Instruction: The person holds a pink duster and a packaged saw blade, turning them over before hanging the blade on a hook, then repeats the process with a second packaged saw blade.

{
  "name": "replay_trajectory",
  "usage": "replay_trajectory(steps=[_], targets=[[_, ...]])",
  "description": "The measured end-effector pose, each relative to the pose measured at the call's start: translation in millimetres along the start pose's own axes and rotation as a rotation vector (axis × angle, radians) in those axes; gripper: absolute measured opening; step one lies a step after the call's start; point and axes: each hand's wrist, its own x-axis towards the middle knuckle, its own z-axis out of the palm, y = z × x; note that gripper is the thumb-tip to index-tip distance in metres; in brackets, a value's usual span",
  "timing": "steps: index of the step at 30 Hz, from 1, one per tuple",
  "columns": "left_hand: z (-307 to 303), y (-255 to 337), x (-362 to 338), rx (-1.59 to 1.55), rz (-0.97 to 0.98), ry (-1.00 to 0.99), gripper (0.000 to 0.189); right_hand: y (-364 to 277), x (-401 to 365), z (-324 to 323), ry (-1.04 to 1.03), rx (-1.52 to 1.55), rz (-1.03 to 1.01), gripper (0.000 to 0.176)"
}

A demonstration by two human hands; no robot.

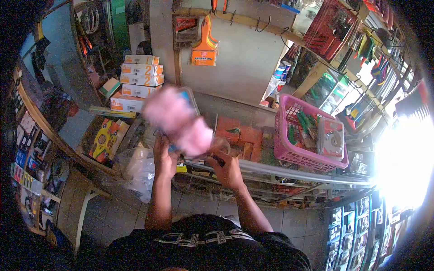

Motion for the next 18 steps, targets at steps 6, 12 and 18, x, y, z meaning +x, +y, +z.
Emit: replay_trajectory(steps=[6, 12, 18], targets=[[-16.9, -0.2, 2.7, -0.029, 0.062, 0.070, 0.052, 16.3, -1.8, 4.2, 0.136, 0.035, -0.045, 0.021], [-18.8, 10.1, 0.7, -0.088, 0.086, 0.080, 0.049, -1.5, -5.1, -20.3, -0.052, -0.118, 0.014, 0.023], [-31.2, 11.9, 6.6, -0.114, 0.137, 0.138, 0.053, 33.0, -16.7, -11.1, -0.046, 0.013, -0.055, 0.021]])
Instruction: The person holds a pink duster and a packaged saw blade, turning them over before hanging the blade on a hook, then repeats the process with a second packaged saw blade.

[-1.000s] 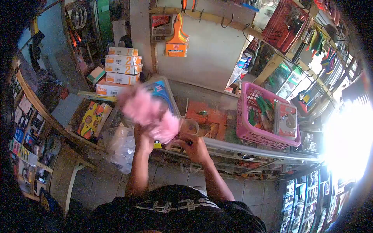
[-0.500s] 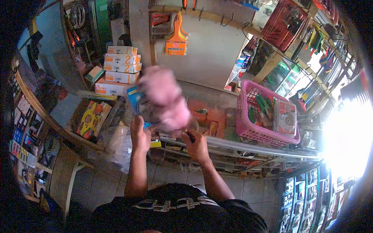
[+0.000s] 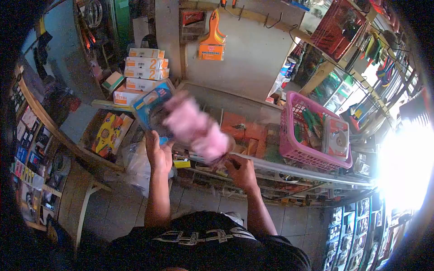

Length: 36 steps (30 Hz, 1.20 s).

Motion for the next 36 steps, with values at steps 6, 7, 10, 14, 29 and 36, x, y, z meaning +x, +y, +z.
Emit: replay_trajectory(steps=[6, 7, 10, 14, 29, 36], targets=[[12.5, 7.9, -4.4, 0.022, 0.015, 0.032, 0.056, -2.1, -1.9, 4.8, -0.009, -0.014, 0.131, 0.021], [5.0, 3.3, -4.3, 0.065, -0.001, 0.012, 0.056, -6.9, -0.4, 3.4, -0.036, -0.016, 0.097, 0.022], [0.6, 6.4, -5.1, 0.358, -0.017, -0.013, 0.053, -12.0, 18.9, 2.7, 0.017, -0.037, 0.093, 0.024], [5.8, 9.0, -1.8, 0.418, 0.032, -0.175, 0.047, -33.3, 30.6, -4.7, 0.054, -0.095, -0.083, 0.027], [-20.1, 23.8, 3.6, 0.529, 0.174, 0.002, 0.057, -22.9, 22.8, 7.1, -0.049, -0.004, -0.021, 0.028], [-12.4, 18.4, -2.4, 0.306, 0.129, 0.169, 0.041, -26.1, 19.0, 13.3, -0.077, -0.092, -0.028, 0.024]])
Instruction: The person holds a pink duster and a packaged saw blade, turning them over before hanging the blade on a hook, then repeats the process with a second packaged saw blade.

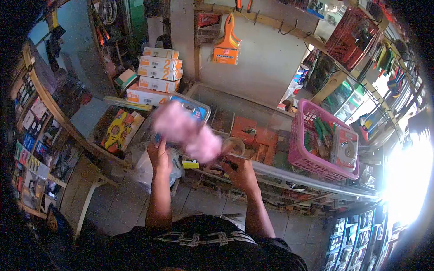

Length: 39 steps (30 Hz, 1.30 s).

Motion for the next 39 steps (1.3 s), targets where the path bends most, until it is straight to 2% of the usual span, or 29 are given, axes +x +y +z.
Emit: replay_trajectory(steps=[1, 3, 6, 7, 9, 12, 15, 16, 17, 18, 19, 20, 21, 24, 26, 27, 28, 29, 31, 32, 34, 35, 37, 38, 39], targets=[[-1.8, -3.7, -0.4, -0.102, 0.006, -0.014, 0.040, 1.1, -0.6, 3.3, 0.050, 0.035, 0.011, 0.023], [-8.3, -5.5, -0.1, 0.015, -0.090, 0.118, 0.036, 1.9, 0.7, 10.5, 0.156, 0.107, 0.029, 0.021], [-9.8, -5.8, -3.7, 0.003, -0.069, 0.084, 0.035, -2.6, 1.9, 6.9, -0.034, 0.082, -0.066, 0.019], [-4.4, -8.7, -6.2, -0.020, -0.008, 0.117, 0.034, -4.9, 1.6, 7.2, -0.045, 0.104, -0.064, 0.018], [-6.8, -6.5, -3.2, 0.053, -0.052, 0.068, 0.037, -10.1, 2.1, 10.3, -0.062, 0.147, -0.062, 0.018], [5.1, 8.3, -15.4, 0.073, -0.208, 0.145, 0.039, -10.7, 2.7, 14.6, 0.015, 0.089, -0.060, 0.019], [-40.5, -62.0, -12.7, -0.129, -0.264, -0.031, 0.041, -23.4, 2.6, 7.6, -0.185, -0.011, -0.141, 0.024], [-11.8, -28.2, -16.2, -0.145, -0.178, -0.064, 0.038, -26.6, 6.5, 9.6, -0.147, 0.014, -0.102, 0.025], [-0.2, -9.9, -21.0, -0.019, -0.169, -0.062, 0.037, -30.9, 11.0, 12.8, -0.108, 0.038, -0.060, 0.025], [2.3, -12.0, -21.5, -0.022, -0.162, -0.065, 0.036, -32.7, 11.7, 14.0, -0.068, 0.062, -0.018, 0.026], [3.5, -16.1, -21.4, -0.027, -0.153, -0.068, 0.036, -31.1, 10.5, 13.6, -0.123, 0.063, -0.107, 0.026], [-22.5, -41.0, -19.5, 0.091, -0.298, -0.078, 0.038, -27.8, 10.6, 13.8, -0.178, 0.063, -0.199, 0.025], [-20.1, -36.4, -21.5, -0.036, -0.309, -0.062, 0.042, -23.9, 10.2, 14.6, -0.231, 0.064, -0.288, 0.025], [-0.6, -7.4, -21.3, -0.374, -0.294, -0.062, 0.050, -4.2, 14.6, 9.7, -0.144, 0.101, -0.121, 0.021], [-1.1, -4.6, -14.7, -0.505, -0.282, -0.136, 0.056, -6.1, 11.4, 8.8, 0.035, 0.072, -0.052, 0.021], [0.6, -3.8, -14.9, -0.538, -0.292, -0.112, 0.054, -8.7, 10.0, 8.9, 0.122, 0.056, -0.020, 0.021], [2.6, -1.8, -15.6, -0.569, -0.301, -0.087, 0.052, -20.0, 4.5, 5.9, -0.024, 0.184, 0.102, 0.022], [3.7, -0.6, -15.8, -0.599, -0.311, -0.063, 0.050, -13.1, 2.2, 11.7, -0.080, 0.151, -0.027, 0.022], [-52.9, -51.9, 7.4, -0.894, -0.385, -0.634, 0.044, 7.2, -2.4, 27.8, -0.186, 0.090, -0.278, 0.021], [-46.4, -47.2, 3.6, -0.864, -0.390, -0.601, 0.044, -1.6, -2.8, 25.4, -0.229, 0.120, -0.121, 0.022], [47.2, 20.4, -27.5, -0.632, -0.344, 0.205, 0.053, -7.4, -3.0, 28.4, -0.062, 0.129, -0.100, 0.022], [23.9, 2.0, -23.6, -0.595, -0.355, -0.037, 0.057, -8.1, -2.3, 28.9, 0.021, 0.130, -0.092, 0.022], [-2.4, -18.0, -20.7, -0.557, -0.387, -0.161, 0.056, -0.5, -3.6, 28.7, -0.059, 0.112, -0.210, 0.022], [-14.7, -30.8, -14.0, -0.838, -0.447, -0.570, 0.054, 3.7, -4.3, 27.8, -0.095, 0.103, -0.269, 0.021], [-10.6, -29.7, -17.9, -0.683, -0.339, -0.426, 0.050, 7.0, -2.9, 25.0, -0.080, 0.120, -0.238, 0.021]])
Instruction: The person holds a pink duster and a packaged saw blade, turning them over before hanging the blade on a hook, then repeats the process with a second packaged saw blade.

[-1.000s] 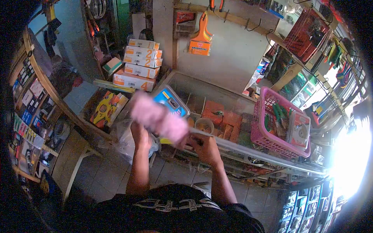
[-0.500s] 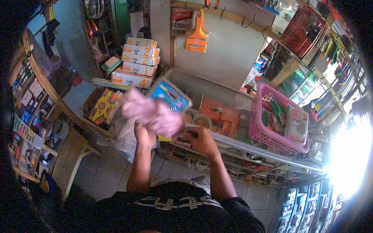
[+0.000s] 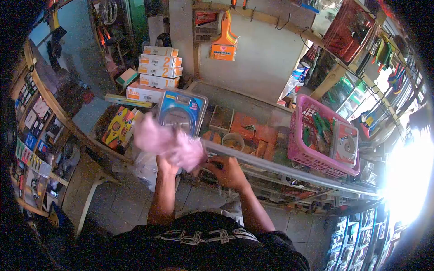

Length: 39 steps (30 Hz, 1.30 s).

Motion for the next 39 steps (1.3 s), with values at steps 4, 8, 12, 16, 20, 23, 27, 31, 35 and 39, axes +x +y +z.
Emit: replay_trajectory(steps=[4, 8, 12, 16, 20, 23, 27, 31, 35, 39], targets=[[17.7, 3.3, -0.4, 0.167, 0.070, 0.247, 0.041, 1.1, 9.8, -9.4, 0.235, 0.036, 0.127, 0.022], [15.2, 2.1, 2.4, 0.304, 0.074, 0.298, 0.046, -8.9, 16.2, -3.8, 0.312, 0.013, 0.144, 0.021], [23.3, 7.9, -0.4, 0.281, 0.053, 0.197, 0.042, -2.9, 25.8, 7.0, 0.359, 0.061, 0.040, 0.026], [36.6, 15.9, -3.6, 0.412, 0.089, 0.235, 0.041, 30.1, 37.1, 5.1, 0.353, 0.419, 0.331, 0.038], [2.3, 10.2, -7.1, 0.905, 0.195, 0.331, 0.029, -1.0, 35.4, -2.1, 0.287, 0.798, 0.528, 0.040], [28.9, -0.3, -5.8, 1.220, 0.339, 0.071, 0.024, -27.7, 37.5, -4.8, 0.273, 1.023, 0.529, 0.038], [54.8, -14.5, -3.3, 1.496, 0.452, -0.264, 0.044, -28.7, 39.4, 1.8, 0.377, 0.990, 0.391, 0.033], [72.3, -23.0, -7.3, 1.794, 0.448, -0.428, 0.059, -18.9, 41.4, 5.1, 0.485, 0.924, 0.372, 0.024], [71.5, -22.8, -11.3, 1.813, 0.342, -0.460, 0.067, -8.7, 41.1, 4.8, 0.592, 0.945, 0.425, 0.013], [55.2, -9.4, -10.3, 1.758, 0.342, -0.298, 0.083, 10.2, 30.9, 2.4, 0.632, 0.906, 0.411, 0.012]])
